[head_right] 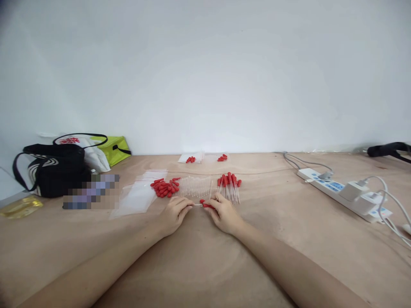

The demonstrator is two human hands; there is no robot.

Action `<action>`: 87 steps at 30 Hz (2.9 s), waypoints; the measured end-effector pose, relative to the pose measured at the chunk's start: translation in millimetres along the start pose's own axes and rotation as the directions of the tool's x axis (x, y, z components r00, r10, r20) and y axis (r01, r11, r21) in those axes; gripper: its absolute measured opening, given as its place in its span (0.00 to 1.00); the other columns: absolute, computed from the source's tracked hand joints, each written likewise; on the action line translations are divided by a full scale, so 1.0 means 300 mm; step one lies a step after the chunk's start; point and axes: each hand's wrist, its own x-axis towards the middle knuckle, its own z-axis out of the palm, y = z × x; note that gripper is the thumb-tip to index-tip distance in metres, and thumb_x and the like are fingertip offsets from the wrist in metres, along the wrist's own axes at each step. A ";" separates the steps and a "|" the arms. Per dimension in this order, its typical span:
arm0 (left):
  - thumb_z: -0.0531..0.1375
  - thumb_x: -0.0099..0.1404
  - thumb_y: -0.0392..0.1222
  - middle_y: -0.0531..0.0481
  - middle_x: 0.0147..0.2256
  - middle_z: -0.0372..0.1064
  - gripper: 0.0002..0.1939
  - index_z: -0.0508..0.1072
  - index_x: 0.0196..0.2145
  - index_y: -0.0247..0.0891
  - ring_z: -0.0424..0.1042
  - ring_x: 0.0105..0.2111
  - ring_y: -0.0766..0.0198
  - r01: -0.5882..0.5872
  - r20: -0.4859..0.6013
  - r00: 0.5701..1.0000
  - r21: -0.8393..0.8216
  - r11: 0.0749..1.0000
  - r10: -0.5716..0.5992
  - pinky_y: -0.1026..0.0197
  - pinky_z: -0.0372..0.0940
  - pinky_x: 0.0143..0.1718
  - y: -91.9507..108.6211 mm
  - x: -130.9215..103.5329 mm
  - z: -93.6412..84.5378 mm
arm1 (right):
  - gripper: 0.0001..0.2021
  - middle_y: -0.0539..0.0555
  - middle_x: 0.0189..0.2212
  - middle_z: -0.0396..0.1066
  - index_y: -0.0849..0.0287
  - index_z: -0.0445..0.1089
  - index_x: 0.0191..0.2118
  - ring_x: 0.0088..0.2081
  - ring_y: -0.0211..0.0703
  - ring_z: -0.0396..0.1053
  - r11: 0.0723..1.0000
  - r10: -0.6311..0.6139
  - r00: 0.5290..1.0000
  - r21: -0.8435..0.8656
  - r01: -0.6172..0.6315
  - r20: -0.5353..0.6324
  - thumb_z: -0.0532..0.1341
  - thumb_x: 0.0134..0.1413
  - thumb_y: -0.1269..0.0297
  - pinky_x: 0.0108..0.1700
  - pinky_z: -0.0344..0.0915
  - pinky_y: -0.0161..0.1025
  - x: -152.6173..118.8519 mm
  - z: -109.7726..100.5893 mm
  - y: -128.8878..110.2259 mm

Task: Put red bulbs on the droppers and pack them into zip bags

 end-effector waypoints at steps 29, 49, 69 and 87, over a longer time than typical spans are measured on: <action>0.47 0.62 0.32 0.49 0.28 0.71 0.13 0.69 0.38 0.37 0.68 0.29 0.64 -0.175 0.016 0.984 -0.049 0.983 0.176 0.60 0.56 0.33 0.006 0.001 0.008 | 0.11 0.55 0.30 0.69 0.58 0.68 0.36 0.31 0.39 0.65 0.991 -0.130 0.991 -0.042 0.130 0.007 0.50 0.56 0.63 0.33 0.63 0.37 -0.003 -0.005 -0.006; 0.47 0.60 0.31 0.49 0.25 0.71 0.12 0.69 0.30 0.36 0.67 0.25 0.65 -0.159 0.005 0.987 0.018 0.987 0.159 0.59 0.53 0.31 0.045 -0.002 0.024 | 0.10 0.53 0.28 0.70 0.59 0.67 0.31 0.31 0.38 0.66 0.960 -0.190 0.972 -0.179 0.214 0.141 0.51 0.55 0.62 0.33 0.51 0.38 0.013 -0.010 -0.028; 0.53 0.61 0.39 0.47 0.36 0.66 0.10 0.69 0.41 0.39 0.65 0.38 0.61 -0.004 -0.024 1.000 -0.114 0.993 0.001 0.57 0.61 0.40 0.042 0.031 0.021 | 0.18 0.49 0.23 0.66 0.61 0.58 0.45 0.25 0.37 0.64 0.853 0.494 0.832 0.329 -0.406 -0.254 0.51 0.51 0.56 0.29 0.61 0.36 0.223 -0.128 0.164; 0.55 0.58 0.31 0.51 0.32 0.64 0.06 0.70 0.28 0.38 0.63 0.35 0.63 0.064 0.087 0.995 -0.115 0.991 -0.054 0.60 0.60 0.38 0.009 0.101 0.065 | 0.09 0.58 0.30 0.71 0.60 0.69 0.33 0.37 0.49 0.66 0.672 0.565 0.822 -0.538 -0.509 -0.070 0.54 0.46 0.64 0.43 0.47 0.47 0.336 -0.010 0.227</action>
